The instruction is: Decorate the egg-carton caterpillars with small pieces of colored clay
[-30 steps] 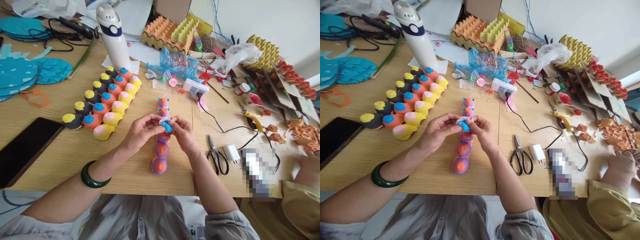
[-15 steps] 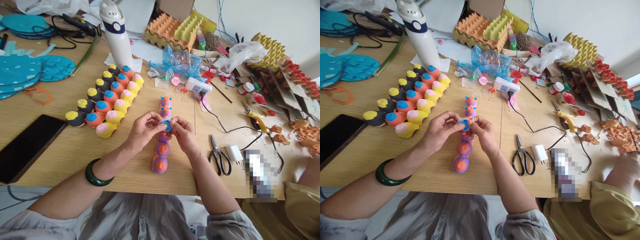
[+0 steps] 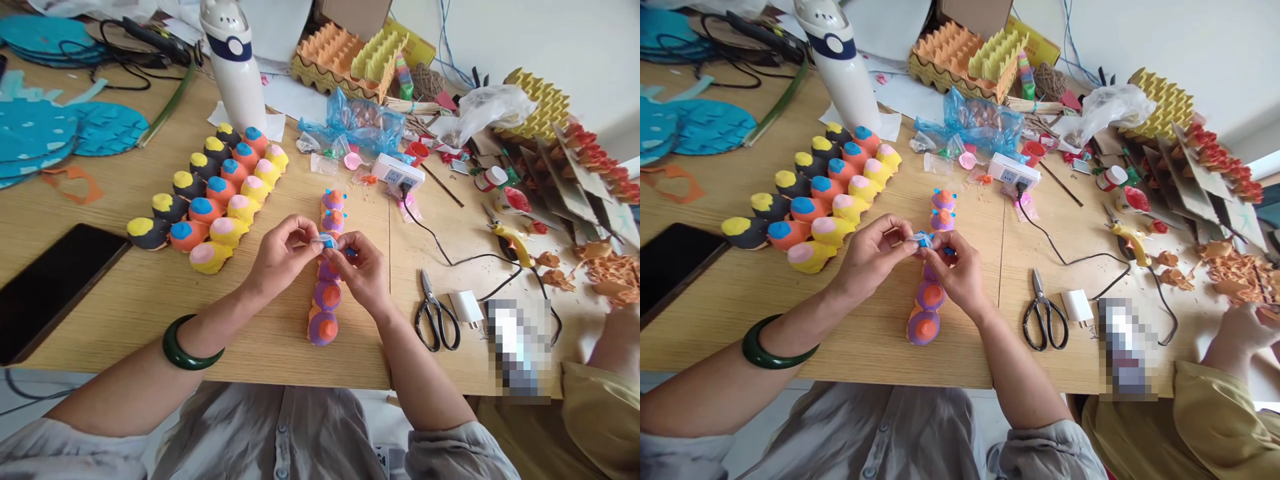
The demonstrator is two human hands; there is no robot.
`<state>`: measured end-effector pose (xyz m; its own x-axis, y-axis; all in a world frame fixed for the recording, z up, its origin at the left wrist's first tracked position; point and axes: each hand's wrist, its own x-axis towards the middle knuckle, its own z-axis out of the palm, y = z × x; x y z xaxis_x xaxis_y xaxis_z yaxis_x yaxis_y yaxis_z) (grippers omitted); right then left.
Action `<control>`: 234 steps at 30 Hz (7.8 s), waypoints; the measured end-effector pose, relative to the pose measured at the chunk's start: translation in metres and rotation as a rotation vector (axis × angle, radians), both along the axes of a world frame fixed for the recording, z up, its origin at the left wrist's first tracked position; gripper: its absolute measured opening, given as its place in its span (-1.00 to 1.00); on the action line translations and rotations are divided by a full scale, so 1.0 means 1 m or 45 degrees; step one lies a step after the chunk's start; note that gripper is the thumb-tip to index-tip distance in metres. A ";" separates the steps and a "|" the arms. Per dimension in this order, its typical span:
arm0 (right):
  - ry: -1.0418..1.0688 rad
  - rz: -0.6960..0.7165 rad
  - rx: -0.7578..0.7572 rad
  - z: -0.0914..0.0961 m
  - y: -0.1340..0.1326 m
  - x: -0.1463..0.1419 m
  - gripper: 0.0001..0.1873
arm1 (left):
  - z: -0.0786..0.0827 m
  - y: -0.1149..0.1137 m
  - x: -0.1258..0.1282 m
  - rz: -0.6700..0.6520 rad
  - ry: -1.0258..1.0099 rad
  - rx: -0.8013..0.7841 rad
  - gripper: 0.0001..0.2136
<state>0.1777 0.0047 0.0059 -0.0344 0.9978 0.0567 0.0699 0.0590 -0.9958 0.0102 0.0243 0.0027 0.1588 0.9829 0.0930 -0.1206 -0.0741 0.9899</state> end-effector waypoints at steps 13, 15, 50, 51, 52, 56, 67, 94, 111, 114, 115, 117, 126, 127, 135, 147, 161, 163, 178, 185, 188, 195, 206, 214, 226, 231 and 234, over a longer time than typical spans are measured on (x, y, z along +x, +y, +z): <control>-0.220 -0.199 0.159 -0.005 -0.002 0.000 -0.64 | -0.007 -0.011 0.009 0.039 0.189 0.373 -0.92; -0.228 -0.170 0.145 -0.007 -0.003 -0.002 -0.66 | -0.008 -0.011 0.008 0.097 0.244 0.418 -0.93; -0.141 0.022 0.136 0.008 -0.010 -0.003 -0.64 | -0.007 -0.006 0.002 0.341 0.577 0.723 -0.91; -0.110 -0.022 0.112 0.006 -0.008 -0.002 -0.64 | -0.006 -0.007 0.002 0.292 0.533 0.711 -0.92; -0.076 -0.071 0.081 0.005 -0.006 -0.001 -0.64 | -0.005 -0.008 0.002 0.216 0.469 0.675 -0.92; 0.036 -0.095 -0.018 0.000 0.001 0.006 -0.66 | -0.006 -0.007 0.001 -0.041 0.226 0.459 -0.73; -0.297 -0.025 0.182 0.006 -0.007 0.000 -0.85 | -0.017 -0.005 0.009 0.033 0.138 0.282 -0.87; 0.076 0.100 -0.190 0.008 0.005 0.012 -0.48 | -0.003 0.004 -0.004 -0.176 -0.117 -0.052 -0.59; 0.308 0.192 -0.460 0.013 0.007 0.016 -0.49 | 0.000 0.001 -0.003 -0.089 0.009 0.159 -0.66; 0.299 0.152 -0.485 0.017 0.008 0.023 -0.54 | -0.002 -0.001 0.000 -0.078 0.011 0.199 -0.67; 0.307 0.164 -0.523 0.020 0.010 0.027 -0.55 | -0.003 -0.002 0.001 -0.075 0.025 0.219 -0.68; 0.343 0.220 -0.619 0.024 0.012 0.036 -0.56 | -0.004 -0.003 0.002 -0.079 0.082 0.294 -0.71; 0.268 0.185 -0.366 0.021 0.012 0.033 -0.41 | -0.005 -0.001 0.000 0.036 0.226 0.529 -0.69; 0.235 0.208 -0.345 0.020 0.011 0.030 -0.37 | -0.005 -0.001 -0.001 0.032 0.251 0.540 -0.69; 0.078 -0.011 -0.154 0.013 0.014 0.032 -0.49 | -0.003 -0.001 -0.003 -0.059 0.311 0.533 -0.70; 0.133 0.307 -0.330 0.013 0.008 0.026 -0.48 | 0.003 -0.003 0.000 0.006 0.203 0.164 -0.74; 0.133 0.408 -0.404 0.014 0.011 0.031 -0.50 | -0.001 0.000 0.001 -0.058 0.195 0.122 -0.74; 0.121 0.411 -0.419 0.012 0.012 0.031 -0.49 | -0.001 -0.001 0.001 -0.044 0.206 0.132 -0.74; 0.190 0.410 -0.497 0.010 0.011 0.026 -0.47 | -0.002 -0.001 0.001 0.088 0.306 0.256 -0.80; -0.334 -0.009 -0.030 0.008 0.005 0.018 -0.53 | 0.002 -0.008 0.000 0.209 0.630 0.687 -0.84; -0.235 0.128 -0.155 0.010 0.004 0.017 -0.49 | 0.003 -0.007 -0.002 0.252 0.711 0.664 -0.80; -0.147 0.298 -0.264 0.014 0.006 0.022 -0.42 | -0.001 -0.007 -0.004 0.244 0.771 0.704 -0.76; -0.318 0.246 -0.097 0.024 0.002 0.024 -0.48 | 0.002 -0.003 -0.002 0.160 0.506 0.311 -0.75; -0.324 0.179 -0.031 0.011 0.007 0.028 -0.71 | -0.002 -0.001 -0.004 0.083 0.516 0.312 -0.74; -0.348 0.272 0.113 0.008 0.003 0.024 -0.85 | 0.007 -0.004 -0.008 -0.217 0.608 0.334 -0.54; -0.316 0.345 0.077 0.009 0.005 0.026 -0.67 | 0.008 0.001 -0.012 -0.274 0.625 0.299 -0.50; -0.302 0.279 -0.008 0.006 0.008 0.027 -0.50 | 0.006 0.003 -0.012 -0.275 0.602 0.262 -0.49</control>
<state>0.2045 0.0125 0.0122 -0.2600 0.9655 0.0150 0.2867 0.0920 -0.9536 -0.0016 0.0271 0.0088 0.4256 0.8925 0.1493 0.2989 -0.2944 0.9077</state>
